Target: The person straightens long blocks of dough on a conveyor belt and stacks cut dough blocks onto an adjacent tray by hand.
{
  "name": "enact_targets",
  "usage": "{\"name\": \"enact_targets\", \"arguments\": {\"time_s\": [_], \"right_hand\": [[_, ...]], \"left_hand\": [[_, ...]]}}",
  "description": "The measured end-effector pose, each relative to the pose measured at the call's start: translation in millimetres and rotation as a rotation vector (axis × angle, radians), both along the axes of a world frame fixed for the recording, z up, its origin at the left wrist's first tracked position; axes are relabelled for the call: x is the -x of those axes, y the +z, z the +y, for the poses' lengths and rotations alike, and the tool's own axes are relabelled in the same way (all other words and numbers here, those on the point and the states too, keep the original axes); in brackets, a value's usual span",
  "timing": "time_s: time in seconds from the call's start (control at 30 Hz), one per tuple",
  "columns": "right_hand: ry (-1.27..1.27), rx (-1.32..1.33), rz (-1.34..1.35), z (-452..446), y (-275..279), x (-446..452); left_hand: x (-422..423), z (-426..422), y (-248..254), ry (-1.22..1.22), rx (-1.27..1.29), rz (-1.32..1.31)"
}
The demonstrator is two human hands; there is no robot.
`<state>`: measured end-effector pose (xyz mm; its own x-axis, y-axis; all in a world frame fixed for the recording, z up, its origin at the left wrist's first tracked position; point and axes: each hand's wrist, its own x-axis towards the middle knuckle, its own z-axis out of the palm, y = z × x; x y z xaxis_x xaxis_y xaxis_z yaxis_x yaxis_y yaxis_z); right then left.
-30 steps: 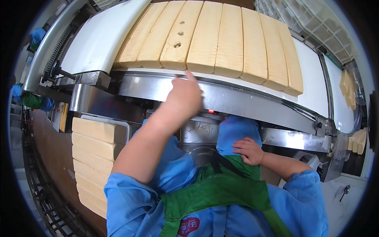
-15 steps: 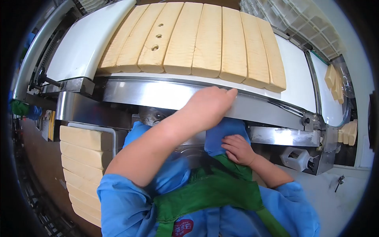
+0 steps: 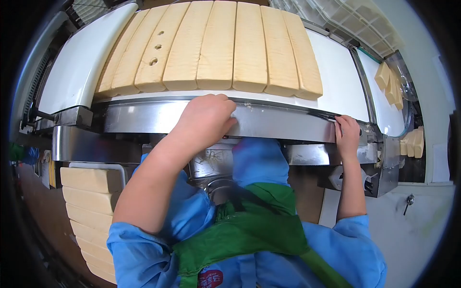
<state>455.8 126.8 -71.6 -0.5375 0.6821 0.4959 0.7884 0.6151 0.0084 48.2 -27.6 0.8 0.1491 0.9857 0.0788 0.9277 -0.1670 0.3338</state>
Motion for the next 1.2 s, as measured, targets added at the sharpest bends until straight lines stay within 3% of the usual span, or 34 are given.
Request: {"name": "enact_targets", "arguments": {"time_s": [0.23, 0.37, 0.53, 0.7, 0.83, 0.87, 1.03, 1.2], "right_hand": [[0.045, -0.111, -0.113, 19.4, 6.0, -34.3], [-0.223, -0.190, -0.084, -0.3, 8.7, -31.2], [0.101, 0.277, 0.231, -45.4, 8.4, 51.1], [0.309, 0.500, 0.271, -62.1, 6.9, 113.5], [0.502, 0.565, 0.253, -75.8, 11.8, 149.9], [0.554, 0.569, 0.234, -77.8, 12.4, 155.5], [0.732, 0.770, 0.235, -62.7, 25.0, 157.7], [0.778, 0.590, 0.089, -50.6, 23.6, 164.6]], "left_hand": [[-4.2, 2.9, -2.9, -0.069, 0.015, -0.013], [-11.2, 3.1, -4.4, -0.118, 0.094, -0.043], [-34.7, 3.8, -25.9, -0.246, 0.009, -0.156], [-33.7, 3.7, -14.8, -0.369, -0.019, -0.272], [-10.5, 5.6, 9.1, -0.287, -0.042, -0.240], [-6.7, 3.8, 5.5, -0.243, -0.225, -0.230], [9.2, 3.1, 9.6, -0.132, -0.101, -0.118], [9.1, 4.6, 6.7, -0.143, -0.106, -0.116]]}}
